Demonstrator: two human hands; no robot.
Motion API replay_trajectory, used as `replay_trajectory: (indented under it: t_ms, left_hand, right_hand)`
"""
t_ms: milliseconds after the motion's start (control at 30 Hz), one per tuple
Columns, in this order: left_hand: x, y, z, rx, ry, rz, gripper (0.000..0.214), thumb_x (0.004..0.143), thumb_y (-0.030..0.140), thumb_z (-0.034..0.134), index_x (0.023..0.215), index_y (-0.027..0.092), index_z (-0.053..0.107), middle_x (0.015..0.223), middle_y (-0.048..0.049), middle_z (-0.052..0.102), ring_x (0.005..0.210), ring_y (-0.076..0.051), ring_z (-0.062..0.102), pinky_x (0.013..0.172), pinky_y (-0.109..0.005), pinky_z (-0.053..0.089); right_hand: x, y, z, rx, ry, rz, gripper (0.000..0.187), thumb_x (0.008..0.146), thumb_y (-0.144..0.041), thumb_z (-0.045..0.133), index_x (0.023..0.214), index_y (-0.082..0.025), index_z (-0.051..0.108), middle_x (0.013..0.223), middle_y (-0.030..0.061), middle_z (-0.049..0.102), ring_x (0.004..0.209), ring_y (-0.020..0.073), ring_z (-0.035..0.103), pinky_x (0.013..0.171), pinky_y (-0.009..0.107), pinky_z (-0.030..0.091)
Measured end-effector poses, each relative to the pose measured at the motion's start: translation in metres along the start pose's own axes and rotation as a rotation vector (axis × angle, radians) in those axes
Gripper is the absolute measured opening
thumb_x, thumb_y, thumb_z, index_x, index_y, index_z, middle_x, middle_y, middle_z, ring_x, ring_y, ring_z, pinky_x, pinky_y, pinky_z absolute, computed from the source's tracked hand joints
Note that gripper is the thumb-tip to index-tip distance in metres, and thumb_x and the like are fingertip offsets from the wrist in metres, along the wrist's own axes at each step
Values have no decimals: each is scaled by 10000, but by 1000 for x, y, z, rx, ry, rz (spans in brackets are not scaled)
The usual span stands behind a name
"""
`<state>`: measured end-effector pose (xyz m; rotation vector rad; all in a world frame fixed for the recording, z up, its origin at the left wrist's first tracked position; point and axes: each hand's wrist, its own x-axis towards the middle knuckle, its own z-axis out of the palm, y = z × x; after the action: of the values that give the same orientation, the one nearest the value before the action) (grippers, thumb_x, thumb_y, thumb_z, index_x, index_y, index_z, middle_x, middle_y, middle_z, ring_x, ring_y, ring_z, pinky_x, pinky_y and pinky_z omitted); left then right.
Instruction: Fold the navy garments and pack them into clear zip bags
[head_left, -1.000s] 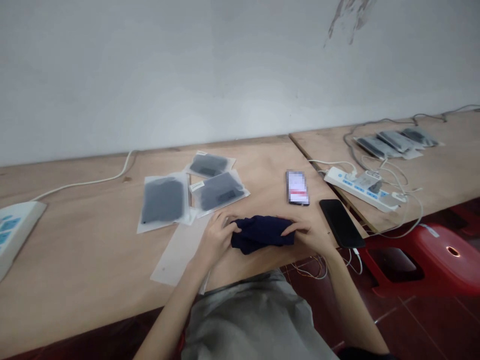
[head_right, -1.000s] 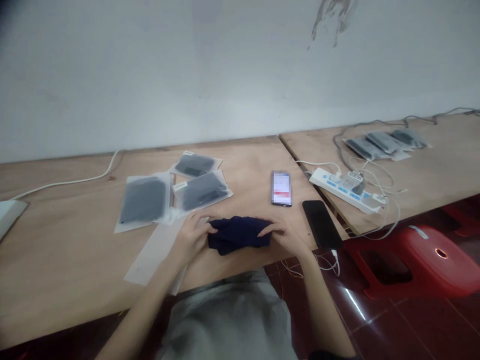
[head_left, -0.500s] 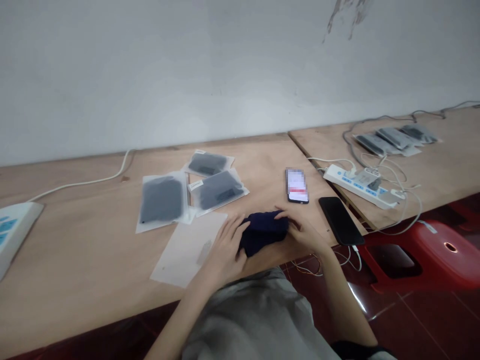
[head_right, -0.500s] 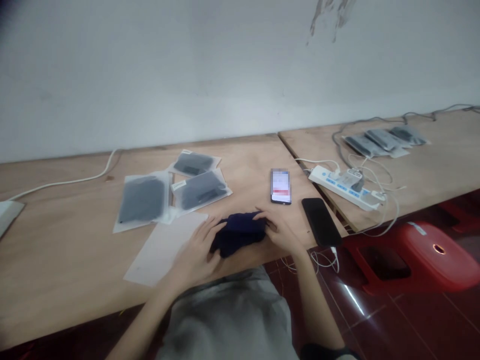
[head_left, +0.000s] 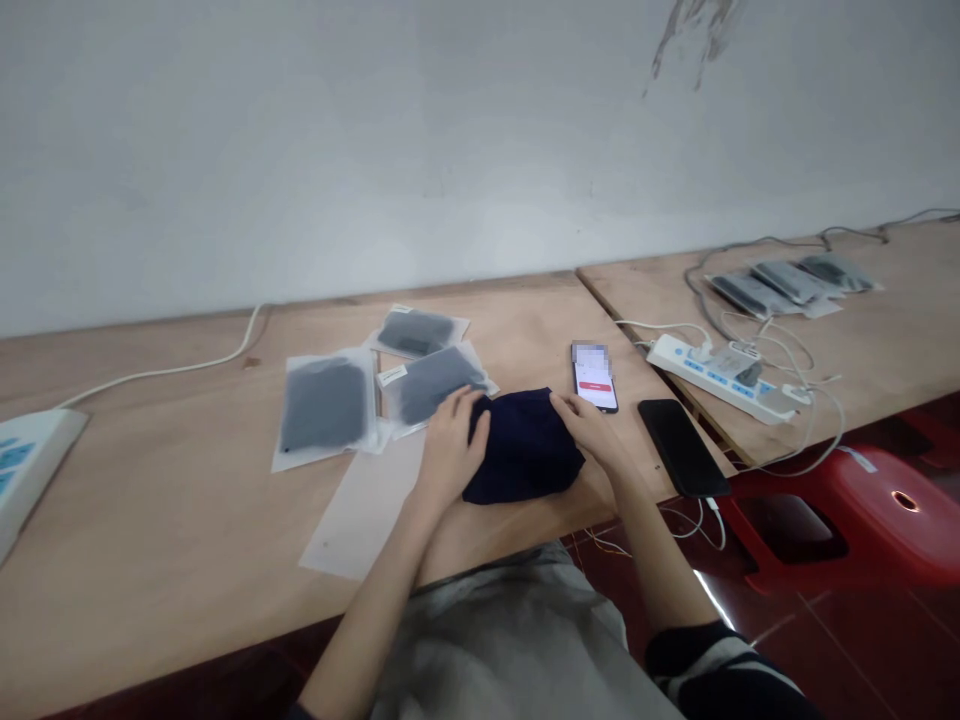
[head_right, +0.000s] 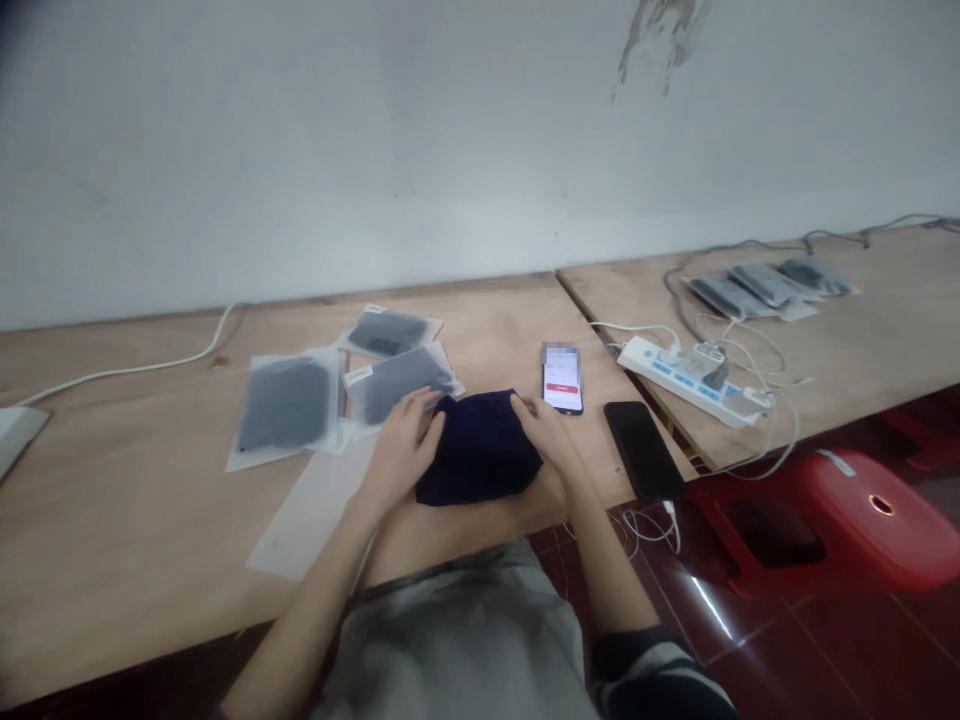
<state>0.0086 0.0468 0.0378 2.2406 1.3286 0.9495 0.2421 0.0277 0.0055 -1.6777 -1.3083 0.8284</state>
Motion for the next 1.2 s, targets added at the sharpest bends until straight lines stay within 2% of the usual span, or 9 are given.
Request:
replay_trajectory:
  t_ms: [133, 267, 333, 433, 567, 700, 833, 967, 1200]
  left_hand:
    - [-8, 20, 8, 94, -219, 268, 289, 987, 306, 470, 1222, 231, 621, 1399, -87, 575, 1346, -242, 480, 1173, -468, 309]
    - [-3, 21, 18, 238, -306, 340, 526, 891, 268, 608, 1403, 252, 491, 1552, -86, 403, 1456, -308, 307, 1208, -525, 198]
    - [4, 20, 17, 261, -342, 355, 536, 862, 220, 620, 1385, 233, 504, 1466, -101, 493, 1395, -308, 389, 1199, -525, 204]
    - [9, 25, 7, 316, -388, 336, 305, 864, 198, 619, 1168, 186, 629, 1122, -103, 660, 1149, -295, 567, 1116, -518, 317]
    - [-15, 39, -13, 464, -470, 240, 95, 868, 177, 629, 956, 157, 660, 935, -107, 664, 981, -295, 610, 943, -457, 450]
    - [-56, 52, -25, 523, -602, 98, 235, 915, 293, 612, 1061, 121, 680, 912, -124, 678, 915, -288, 629, 868, -429, 493]
    - [-69, 58, -23, 533, -432, 38, 324, 1004, 318, 431, 1080, 155, 701, 981, -135, 668, 971, -279, 626, 871, -430, 499]
    - [-57, 51, 2, 490, -227, 117, 387, 1012, 338, 399, 1329, 215, 585, 1420, -145, 531, 1323, -318, 474, 1058, -505, 413]
    - [-57, 36, 43, 472, -257, 98, 496, 983, 360, 465, 1459, 224, 463, 1550, -158, 407, 1423, -365, 376, 1133, -565, 334]
  right_hand:
    - [-8, 3, 0, 143, -81, 18, 287, 800, -389, 657, 976, -163, 678, 974, 90, 754, 922, 244, 697, 821, 371, 552]
    - [-9, 4, -1, 205, -137, -14, 305, 787, -350, 658, 1031, -167, 675, 999, 75, 753, 936, 234, 691, 842, 382, 560]
    - [-8, 5, 1, 168, -107, -39, 293, 806, -351, 635, 1038, -177, 670, 1004, 69, 748, 953, 231, 685, 857, 381, 556]
    - [-7, 8, 5, 123, -31, -49, 281, 832, -361, 591, 1039, -183, 659, 1014, 78, 736, 976, 232, 678, 877, 379, 546]
    - [-7, 8, 12, 43, 33, -34, 324, 847, -389, 555, 1074, -175, 645, 1059, 93, 719, 985, 236, 668, 881, 374, 533]
    - [-11, 3, 14, -45, 75, 20, 295, 857, -430, 535, 956, -181, 657, 949, 88, 729, 896, 250, 671, 794, 365, 536]
    - [-26, -4, 7, -147, 119, 120, 370, 868, -521, 529, 945, -184, 661, 844, 90, 725, 828, 274, 687, 766, 383, 523]
    - [-47, -10, 0, -242, 69, 234, 502, 805, -640, 608, 971, -171, 670, 816, 100, 736, 820, 297, 710, 745, 385, 533]
    - [-54, -4, 1, -88, -14, 182, 377, 702, -402, 765, 991, -173, 689, 975, 98, 753, 937, 298, 698, 814, 415, 544]
